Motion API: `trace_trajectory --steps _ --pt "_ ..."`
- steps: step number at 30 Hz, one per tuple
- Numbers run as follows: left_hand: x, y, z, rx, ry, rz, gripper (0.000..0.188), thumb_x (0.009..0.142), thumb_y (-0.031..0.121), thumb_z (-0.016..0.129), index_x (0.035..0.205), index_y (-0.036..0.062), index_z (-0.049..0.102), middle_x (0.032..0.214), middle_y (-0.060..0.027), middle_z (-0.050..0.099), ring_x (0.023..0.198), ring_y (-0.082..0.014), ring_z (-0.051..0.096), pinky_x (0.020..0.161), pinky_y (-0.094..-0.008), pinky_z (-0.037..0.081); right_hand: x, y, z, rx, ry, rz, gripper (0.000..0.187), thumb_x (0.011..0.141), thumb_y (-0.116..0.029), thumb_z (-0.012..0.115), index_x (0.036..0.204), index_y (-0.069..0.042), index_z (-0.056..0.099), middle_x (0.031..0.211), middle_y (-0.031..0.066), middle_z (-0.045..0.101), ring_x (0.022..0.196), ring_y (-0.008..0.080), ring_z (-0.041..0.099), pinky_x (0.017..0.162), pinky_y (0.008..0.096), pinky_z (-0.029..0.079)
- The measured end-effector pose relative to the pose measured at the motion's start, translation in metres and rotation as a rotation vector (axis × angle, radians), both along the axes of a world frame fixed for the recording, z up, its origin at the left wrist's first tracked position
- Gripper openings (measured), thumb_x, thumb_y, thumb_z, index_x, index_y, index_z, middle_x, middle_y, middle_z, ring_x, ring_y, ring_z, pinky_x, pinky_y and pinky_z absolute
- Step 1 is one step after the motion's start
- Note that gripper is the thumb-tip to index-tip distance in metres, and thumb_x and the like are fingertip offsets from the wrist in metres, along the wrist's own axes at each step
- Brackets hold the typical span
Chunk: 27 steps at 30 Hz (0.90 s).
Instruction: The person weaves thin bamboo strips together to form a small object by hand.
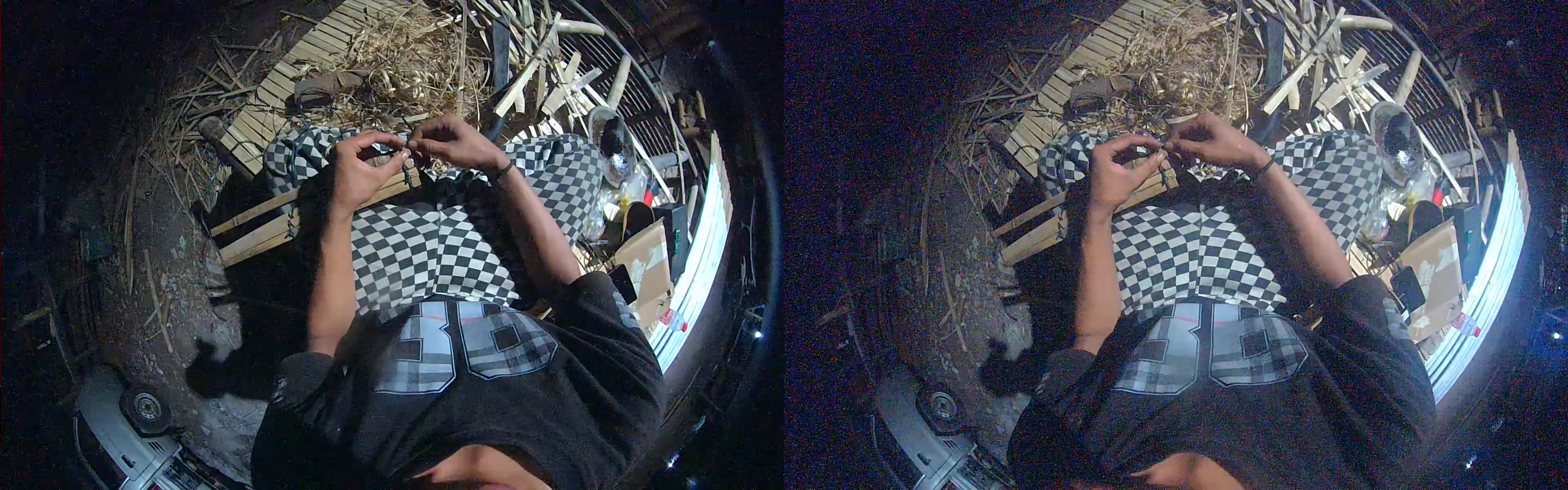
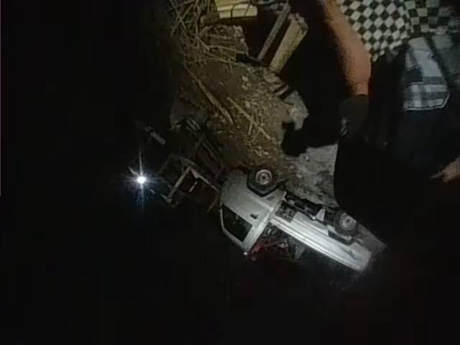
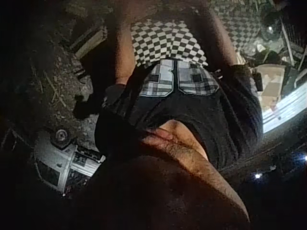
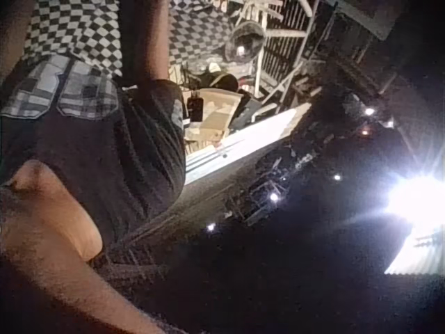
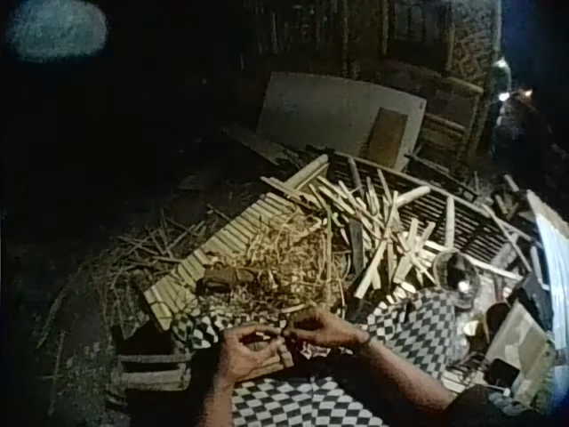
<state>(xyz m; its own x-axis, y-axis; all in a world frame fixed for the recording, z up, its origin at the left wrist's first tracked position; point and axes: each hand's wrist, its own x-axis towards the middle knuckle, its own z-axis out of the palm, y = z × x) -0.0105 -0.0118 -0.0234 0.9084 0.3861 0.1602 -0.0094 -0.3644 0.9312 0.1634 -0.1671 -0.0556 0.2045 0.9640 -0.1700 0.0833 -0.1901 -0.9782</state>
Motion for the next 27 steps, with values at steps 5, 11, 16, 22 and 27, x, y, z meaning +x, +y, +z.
trace_trajectory --steps 5,11,16,22,27 --pt "-0.001 0.000 -0.001 0.027 -0.013 0.014 0.018 0.079 0.006 0.082 0.096 0.0032 0.076 0.093 -0.0049 0.075 0.078 -0.0074 0.066 0.066 -0.0236 0.052 -0.004 0.000 0.003 0.104 0.064 -0.008 0.021 0.099 -0.018 0.064 0.102 0.002 0.067 0.089 0.0022 0.067 0.082 0.0097 0.062 0.074 0.0259 0.051" --pt "-0.002 0.000 0.002 -0.028 0.051 0.017 0.019 0.078 0.011 0.082 0.095 0.0044 0.077 0.095 -0.0064 0.076 0.091 -0.0148 0.070 0.087 -0.0305 0.052 -0.006 0.001 0.007 0.077 0.060 -0.006 0.021 0.100 -0.019 0.062 0.101 0.001 0.070 0.087 0.0023 0.070 0.082 0.0105 0.063 0.079 0.0286 0.051" --pt "-0.002 0.000 0.006 -0.024 0.030 0.015 0.018 0.079 0.011 0.082 0.095 0.0039 0.077 0.094 -0.0062 0.076 0.091 -0.0142 0.070 0.086 -0.0303 0.053 -0.004 0.002 -0.001 0.089 0.091 0.019 0.016 0.098 -0.014 0.064 0.103 0.001 0.067 0.090 -0.0007 0.066 0.084 0.0072 0.059 0.077 0.0253 0.049" --pt "-0.001 0.001 -0.002 -0.024 0.016 0.006 0.018 0.079 0.011 0.082 0.095 0.0039 0.077 0.094 -0.0061 0.076 0.089 -0.0127 0.070 0.084 -0.0292 0.053 -0.009 0.006 -0.007 0.097 -0.025 -0.003 0.021 0.098 -0.021 0.065 0.101 0.000 0.069 0.086 0.0014 0.069 0.081 0.0090 0.062 0.074 0.0282 0.051" --pt "-0.003 0.001 -0.001 -0.001 -0.039 0.018 0.019 0.078 0.011 0.084 0.094 0.0042 0.076 0.093 -0.0055 0.075 0.087 -0.0118 0.069 0.082 -0.0288 0.053 -0.015 0.009 -0.004 0.088 -0.041 -0.052 0.022 0.098 -0.021 0.065 0.105 -0.001 0.070 0.088 0.0017 0.070 0.079 0.0083 0.063 0.069 0.0275 0.052"
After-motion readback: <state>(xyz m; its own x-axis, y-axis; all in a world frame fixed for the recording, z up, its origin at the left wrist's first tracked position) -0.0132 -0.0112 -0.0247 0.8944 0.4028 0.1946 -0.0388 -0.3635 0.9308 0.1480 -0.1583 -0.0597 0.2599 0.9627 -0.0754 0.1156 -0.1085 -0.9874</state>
